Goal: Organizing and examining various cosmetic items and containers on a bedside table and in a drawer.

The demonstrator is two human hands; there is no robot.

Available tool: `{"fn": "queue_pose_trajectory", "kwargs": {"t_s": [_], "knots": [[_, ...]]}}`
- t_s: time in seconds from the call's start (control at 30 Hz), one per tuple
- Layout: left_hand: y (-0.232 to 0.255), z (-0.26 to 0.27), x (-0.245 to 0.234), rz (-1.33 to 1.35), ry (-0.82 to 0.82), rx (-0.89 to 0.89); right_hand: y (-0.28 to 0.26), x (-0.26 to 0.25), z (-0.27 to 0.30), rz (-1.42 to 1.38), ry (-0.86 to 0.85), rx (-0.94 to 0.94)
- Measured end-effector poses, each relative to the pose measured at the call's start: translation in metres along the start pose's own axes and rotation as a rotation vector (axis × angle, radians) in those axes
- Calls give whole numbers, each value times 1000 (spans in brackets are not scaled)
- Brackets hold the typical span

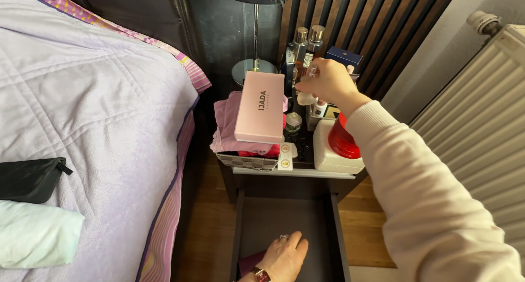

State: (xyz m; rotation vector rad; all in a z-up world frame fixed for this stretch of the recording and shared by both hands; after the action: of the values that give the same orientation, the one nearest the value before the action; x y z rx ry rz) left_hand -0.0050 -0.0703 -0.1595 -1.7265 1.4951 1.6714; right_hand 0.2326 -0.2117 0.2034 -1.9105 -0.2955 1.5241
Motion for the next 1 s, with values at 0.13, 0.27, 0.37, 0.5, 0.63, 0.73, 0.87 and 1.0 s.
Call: {"fn": "queue_pose_trajectory", "kwargs": {"t_s": [0.13,0.27,0.37,0.5,0.63,0.73,0.87,1.0], "knots": [[-4,-2,7,-20,-17,-3,3,16,-18,-50,2,38],[-8,-2,14,-24,-74,-16,27,46,-57,29,33,24],[-9,-2,20,-20,-70,-5,29,59,-63,63,41,43],[-9,0,25,-60,-1,39,34,78,-72,115,16,41],[-8,2,32,-151,160,114,36,95,-72,159,-58,82],[-11,3,41,-193,216,136,42,102,-75,197,-72,98],[-10,6,36,-217,267,157,55,115,-86,235,-101,114],[-15,6,44,-203,202,140,63,125,-97,230,-103,123]]}}
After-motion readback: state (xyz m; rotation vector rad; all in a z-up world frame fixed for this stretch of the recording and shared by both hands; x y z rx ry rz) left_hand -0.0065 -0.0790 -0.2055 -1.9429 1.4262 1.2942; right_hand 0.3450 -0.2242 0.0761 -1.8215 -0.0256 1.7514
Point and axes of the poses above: each hand's wrist, its own z-axis away from the middle knuckle, its own x-axis out of the palm, y = z × x, the point moved 7 cm from there along -z, towards the middle knuckle, and after that the axes turned 6 degrees about y, right-handed, at the moved point
